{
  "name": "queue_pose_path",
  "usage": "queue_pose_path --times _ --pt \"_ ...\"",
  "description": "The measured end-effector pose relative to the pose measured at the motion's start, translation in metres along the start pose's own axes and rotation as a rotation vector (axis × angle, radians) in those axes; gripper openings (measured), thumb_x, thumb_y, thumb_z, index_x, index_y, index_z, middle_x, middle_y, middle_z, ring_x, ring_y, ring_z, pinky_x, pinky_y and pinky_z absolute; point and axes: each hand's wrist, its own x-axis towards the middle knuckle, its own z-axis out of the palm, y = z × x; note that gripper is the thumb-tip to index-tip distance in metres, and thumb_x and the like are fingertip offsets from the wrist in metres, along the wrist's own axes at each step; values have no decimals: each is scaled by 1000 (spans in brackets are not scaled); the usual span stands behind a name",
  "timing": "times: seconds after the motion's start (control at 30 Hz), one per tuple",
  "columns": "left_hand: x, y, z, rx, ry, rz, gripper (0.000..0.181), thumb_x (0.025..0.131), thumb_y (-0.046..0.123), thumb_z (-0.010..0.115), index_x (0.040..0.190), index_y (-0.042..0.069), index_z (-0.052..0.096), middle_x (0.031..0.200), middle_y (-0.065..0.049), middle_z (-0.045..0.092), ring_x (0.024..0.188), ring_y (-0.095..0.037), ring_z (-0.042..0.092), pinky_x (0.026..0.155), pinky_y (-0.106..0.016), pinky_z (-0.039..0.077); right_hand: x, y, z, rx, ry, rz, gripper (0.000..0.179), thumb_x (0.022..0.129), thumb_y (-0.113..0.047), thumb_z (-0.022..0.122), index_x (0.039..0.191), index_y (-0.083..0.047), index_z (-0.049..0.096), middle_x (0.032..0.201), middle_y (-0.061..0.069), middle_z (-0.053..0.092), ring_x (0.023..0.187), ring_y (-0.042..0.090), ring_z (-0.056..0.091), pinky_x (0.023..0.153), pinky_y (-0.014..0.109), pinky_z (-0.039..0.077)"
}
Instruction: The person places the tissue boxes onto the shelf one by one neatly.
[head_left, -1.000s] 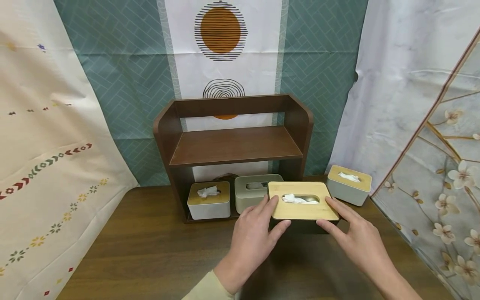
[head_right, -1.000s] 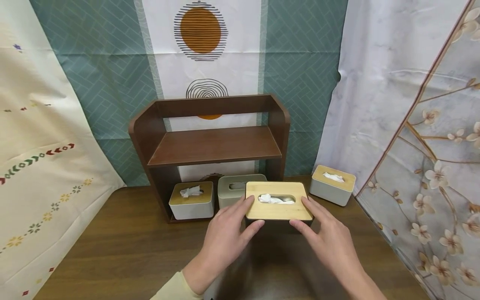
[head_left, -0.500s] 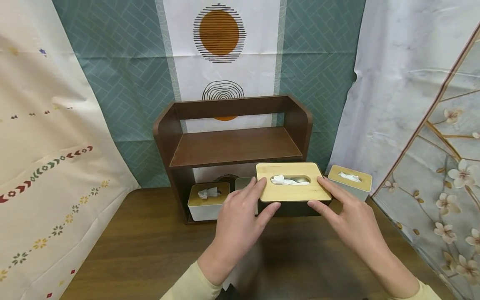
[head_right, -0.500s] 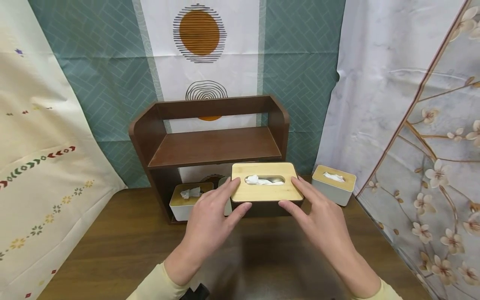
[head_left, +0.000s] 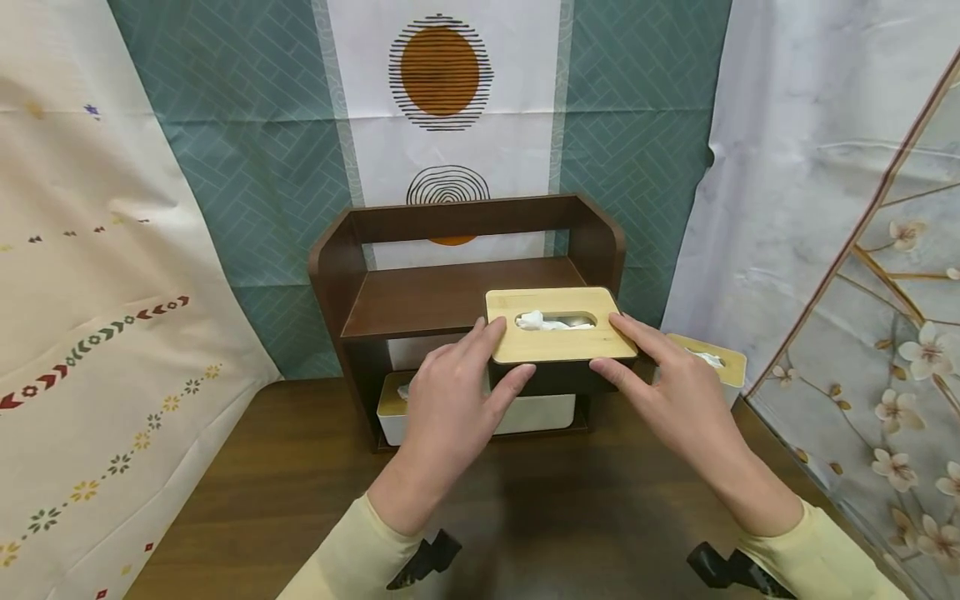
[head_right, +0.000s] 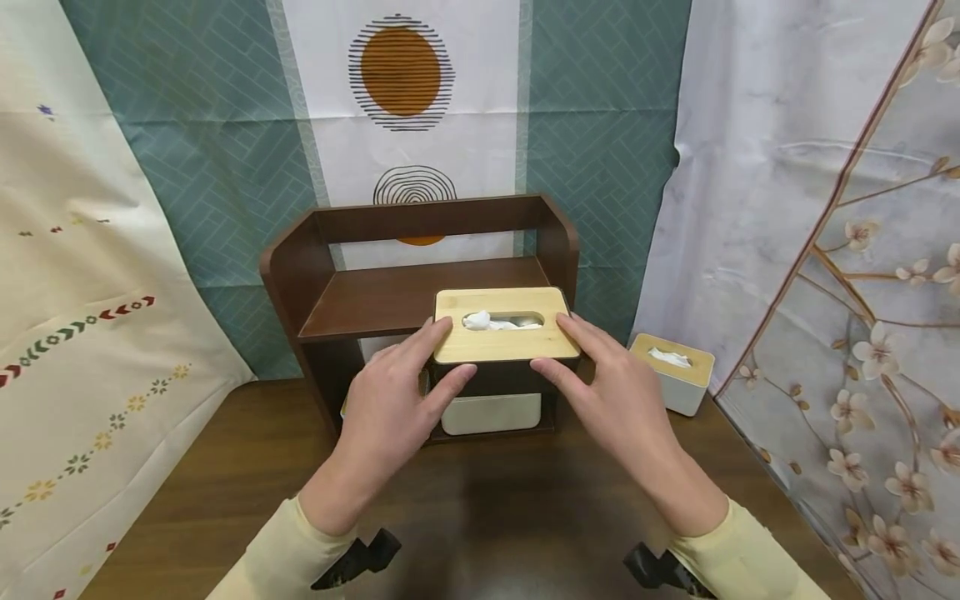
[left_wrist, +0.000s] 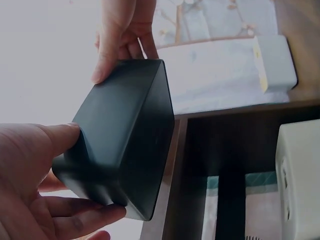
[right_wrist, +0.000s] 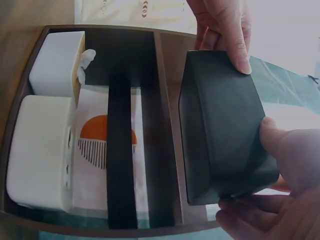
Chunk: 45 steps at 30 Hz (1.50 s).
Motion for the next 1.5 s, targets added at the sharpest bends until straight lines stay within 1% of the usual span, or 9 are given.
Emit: queue_pose_path --times 0.07,0.13,0.4,0.5,0.7,1.03,1.2,1.37,1.5 --pt "4 -3 -3 9 -1 -10 65 100 43 84 150 6 67 146 -18 69 131 -32 71 107 -53 56 7 -2 2 18 -13 5 67 98 -32 88 157 -12 63 155 15 64 138 43 63 104 63 51" --pt "8 -6 -5 12 7 -13 65 100 44 84 150 6 67 146 -18 69 132 -32 70 107 -54 56 14 -3 4 30 -20 7 67 99 -34 86 158 -13 63 156 15 63 141 41 62 107 62 50" --pt "26 -19 -7 1 12 -21 64 103 42 81 153 5 65 149 -17 67 138 -32 66 111 -56 53 39 -5 13 61 -53 47 66 103 -40 81 161 -15 60 162 12 59 147 38 57 113 60 47" --pt "32 -24 -5 -5 7 -32 63 104 40 80 154 5 64 151 -18 65 140 -32 64 111 -56 53 47 -5 17 56 -71 61 68 105 -42 79 162 -14 58 163 12 57 146 39 57 111 61 48" --pt "44 -32 0 -11 -16 -72 63 105 38 79 156 5 62 155 -18 63 142 -34 62 113 -57 51 63 -6 22 69 -104 98 70 106 -46 75 165 -15 54 166 12 54 150 40 53 115 62 44" --pt "64 -47 12 -23 -61 -139 61 110 40 71 159 7 59 160 -14 60 143 -34 62 117 -57 47 89 1 35 81 -140 121 71 110 -47 70 169 -14 47 170 12 49 154 40 47 121 63 38" --pt "70 -54 20 -39 -93 -178 62 110 41 70 161 9 56 163 -13 57 147 -33 58 122 -56 42 97 6 42 86 -169 139 71 111 -45 68 170 -13 45 171 14 47 154 43 46 121 65 38" --pt "74 -61 27 -57 -107 -189 62 111 41 69 162 9 55 164 -12 56 150 -31 56 125 -53 38 102 8 47 90 -170 154 69 112 -44 67 170 -14 45 170 15 48 151 45 48 120 66 39" --pt "77 -64 31 -62 -115 -197 62 111 42 67 162 10 55 163 -12 57 148 -31 57 124 -53 38 105 10 48 93 -171 163 69 112 -43 67 170 -14 45 169 16 49 150 46 49 118 66 40"
